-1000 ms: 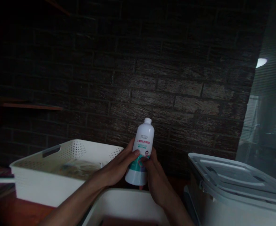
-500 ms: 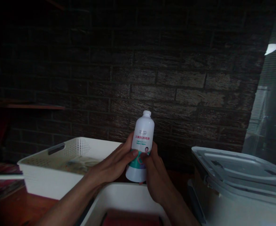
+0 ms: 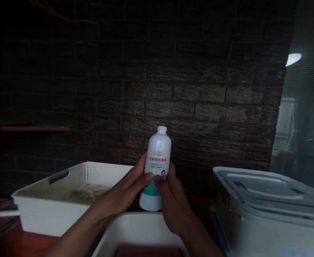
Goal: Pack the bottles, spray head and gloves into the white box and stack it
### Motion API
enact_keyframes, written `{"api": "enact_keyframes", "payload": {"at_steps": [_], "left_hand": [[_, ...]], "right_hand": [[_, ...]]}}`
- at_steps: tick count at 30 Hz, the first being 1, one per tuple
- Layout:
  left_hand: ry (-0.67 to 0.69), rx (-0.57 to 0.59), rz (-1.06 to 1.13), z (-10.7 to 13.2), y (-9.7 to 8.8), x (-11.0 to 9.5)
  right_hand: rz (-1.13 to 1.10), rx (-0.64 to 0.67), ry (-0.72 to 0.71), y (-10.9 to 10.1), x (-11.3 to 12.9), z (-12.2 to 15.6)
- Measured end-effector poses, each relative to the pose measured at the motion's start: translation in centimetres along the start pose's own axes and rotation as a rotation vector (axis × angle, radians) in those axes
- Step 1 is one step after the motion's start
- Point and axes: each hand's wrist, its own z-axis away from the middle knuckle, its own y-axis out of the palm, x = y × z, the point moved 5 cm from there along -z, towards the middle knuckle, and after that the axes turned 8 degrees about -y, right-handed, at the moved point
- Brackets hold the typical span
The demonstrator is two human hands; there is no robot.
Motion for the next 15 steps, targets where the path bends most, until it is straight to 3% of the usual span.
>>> {"api": "enact_keyframes", "payload": {"at_steps": [6, 15], "left_hand": [[0.048, -0.008, 0.078, -0.1, 0.2, -1.0], [0.036, -0.022, 0.038, 0.1, -0.1, -1.1]], "right_hand": [[0.099, -0.024, -0.031, 0.0, 1.0, 0.5], [0.07, -0.007, -0.039, 0.0, 0.8, 0.5]]}}
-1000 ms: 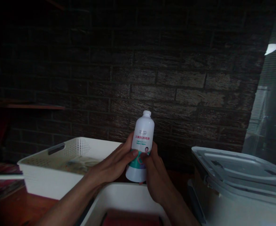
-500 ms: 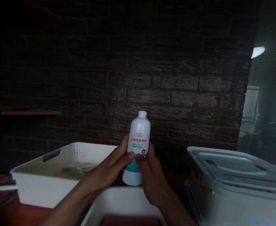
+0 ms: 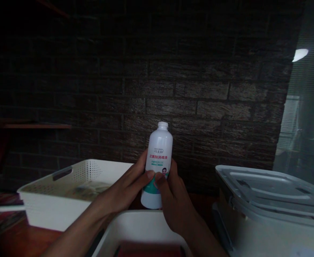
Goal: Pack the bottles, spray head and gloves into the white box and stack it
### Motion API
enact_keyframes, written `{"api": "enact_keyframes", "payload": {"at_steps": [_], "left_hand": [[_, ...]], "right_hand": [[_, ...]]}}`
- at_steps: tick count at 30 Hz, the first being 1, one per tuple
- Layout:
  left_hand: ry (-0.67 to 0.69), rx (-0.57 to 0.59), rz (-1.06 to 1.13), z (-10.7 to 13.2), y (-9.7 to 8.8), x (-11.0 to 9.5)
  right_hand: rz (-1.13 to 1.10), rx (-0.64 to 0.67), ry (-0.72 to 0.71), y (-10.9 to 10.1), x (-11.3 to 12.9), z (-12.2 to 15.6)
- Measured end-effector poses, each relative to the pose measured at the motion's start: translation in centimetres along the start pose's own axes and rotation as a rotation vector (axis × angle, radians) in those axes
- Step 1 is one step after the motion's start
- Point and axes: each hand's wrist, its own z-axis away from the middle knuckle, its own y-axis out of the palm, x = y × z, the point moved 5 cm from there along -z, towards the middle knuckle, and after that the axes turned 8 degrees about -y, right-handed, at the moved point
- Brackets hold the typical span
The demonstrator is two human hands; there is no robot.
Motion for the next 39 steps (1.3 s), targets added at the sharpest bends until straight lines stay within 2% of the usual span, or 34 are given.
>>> {"api": "enact_keyframes", "payload": {"at_steps": [5, 9, 12, 18, 25, 32, 39], "left_hand": [[0.001, 0.009, -0.037, 0.0, 0.1, -0.3], [-0.032, -0.066, 0.022, -0.2, -0.5, -0.4], [-0.065, -0.096, 0.177, -0.8, -1.1, 0.2], [-0.129, -0.025, 0.534, -1.9, -1.0, 1.5], [-0.188, -0.048, 0.818, -1.9, -0.3, 1.4], [-0.17, -0.117, 0.865, -1.7, -0.6, 1.1], [-0.133, -0.086, 0.832, -1.9, -0.4, 1.1]], "right_hand": [[0.019, 0.017, 0.006, 0.0, 0.1, 0.0], [0.026, 0.022, 0.033, 0.0, -0.2, 0.0], [0.004, 0.043, 0.04, 0.2, -0.4, 0.1], [-0.082, 0.106, 0.071, 0.8, -0.6, 0.4], [-0.145, 0.188, 0.104, 1.2, 0.0, 0.6], [-0.298, 0.333, 0.115, 2.4, -0.8, 0.5], [-0.31, 0.295, 0.133, 2.5, -0.7, 0.4]]}}
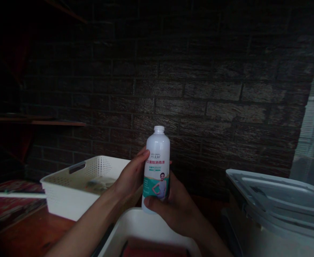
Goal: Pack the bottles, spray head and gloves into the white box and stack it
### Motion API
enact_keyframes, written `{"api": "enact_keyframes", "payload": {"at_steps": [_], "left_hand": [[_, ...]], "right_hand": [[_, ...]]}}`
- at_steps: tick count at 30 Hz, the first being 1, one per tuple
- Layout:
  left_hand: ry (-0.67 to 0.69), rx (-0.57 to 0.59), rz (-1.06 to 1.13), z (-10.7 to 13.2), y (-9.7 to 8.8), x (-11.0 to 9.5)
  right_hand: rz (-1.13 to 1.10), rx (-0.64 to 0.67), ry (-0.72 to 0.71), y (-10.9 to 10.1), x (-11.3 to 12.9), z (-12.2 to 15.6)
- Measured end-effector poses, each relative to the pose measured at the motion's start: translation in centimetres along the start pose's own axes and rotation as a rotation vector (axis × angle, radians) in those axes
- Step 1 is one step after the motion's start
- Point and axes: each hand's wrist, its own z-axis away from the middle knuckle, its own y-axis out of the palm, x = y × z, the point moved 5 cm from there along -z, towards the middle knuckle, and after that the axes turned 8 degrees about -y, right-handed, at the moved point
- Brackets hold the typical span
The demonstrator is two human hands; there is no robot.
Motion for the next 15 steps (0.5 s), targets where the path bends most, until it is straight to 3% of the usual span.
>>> {"api": "enact_keyframes", "payload": {"at_steps": [6, 15], "left_hand": [[0.003, -0.013, -0.099, 0.07, -0.31, 0.45], [-0.032, -0.039, -0.009, 0.46, -0.15, 0.42]], "right_hand": [[0.032, -0.006, -0.003, 0.06, -0.23, 0.1], [-0.029, 0.118, 0.048, -0.1, -0.78, 0.09]]}}
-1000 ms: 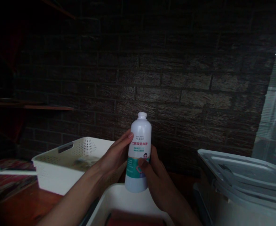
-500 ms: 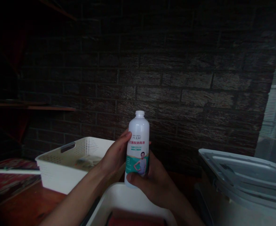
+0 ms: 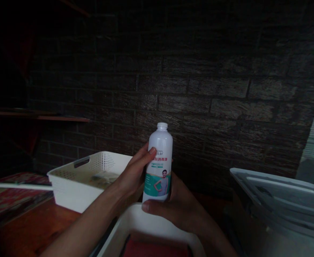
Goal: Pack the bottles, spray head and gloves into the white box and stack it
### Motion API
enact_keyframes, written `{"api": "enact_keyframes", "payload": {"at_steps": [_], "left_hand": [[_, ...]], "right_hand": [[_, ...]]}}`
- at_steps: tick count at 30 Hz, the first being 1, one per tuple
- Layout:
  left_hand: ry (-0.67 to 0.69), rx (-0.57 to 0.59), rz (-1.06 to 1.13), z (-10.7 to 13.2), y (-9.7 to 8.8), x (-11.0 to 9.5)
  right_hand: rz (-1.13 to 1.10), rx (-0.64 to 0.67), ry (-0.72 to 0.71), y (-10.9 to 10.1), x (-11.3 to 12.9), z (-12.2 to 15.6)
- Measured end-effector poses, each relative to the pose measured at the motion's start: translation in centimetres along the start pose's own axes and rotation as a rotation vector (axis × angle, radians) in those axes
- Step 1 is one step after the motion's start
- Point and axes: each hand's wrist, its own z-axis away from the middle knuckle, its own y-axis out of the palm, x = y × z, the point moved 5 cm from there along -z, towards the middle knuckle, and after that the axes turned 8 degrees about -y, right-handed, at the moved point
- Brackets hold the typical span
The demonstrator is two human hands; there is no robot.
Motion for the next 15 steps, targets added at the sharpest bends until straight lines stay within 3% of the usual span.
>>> {"api": "enact_keyframes", "payload": {"at_steps": [9, 15], "left_hand": [[0.044, -0.102, -0.007, -0.5, -0.18, -0.25], [0.018, -0.128, -0.024, -0.44, -0.27, -0.15]], "right_hand": [[0.152, -0.056, -0.005, 0.16, 0.31, -0.03], [0.138, -0.009, 0.056, -0.16, -0.16, 0.2]]}}
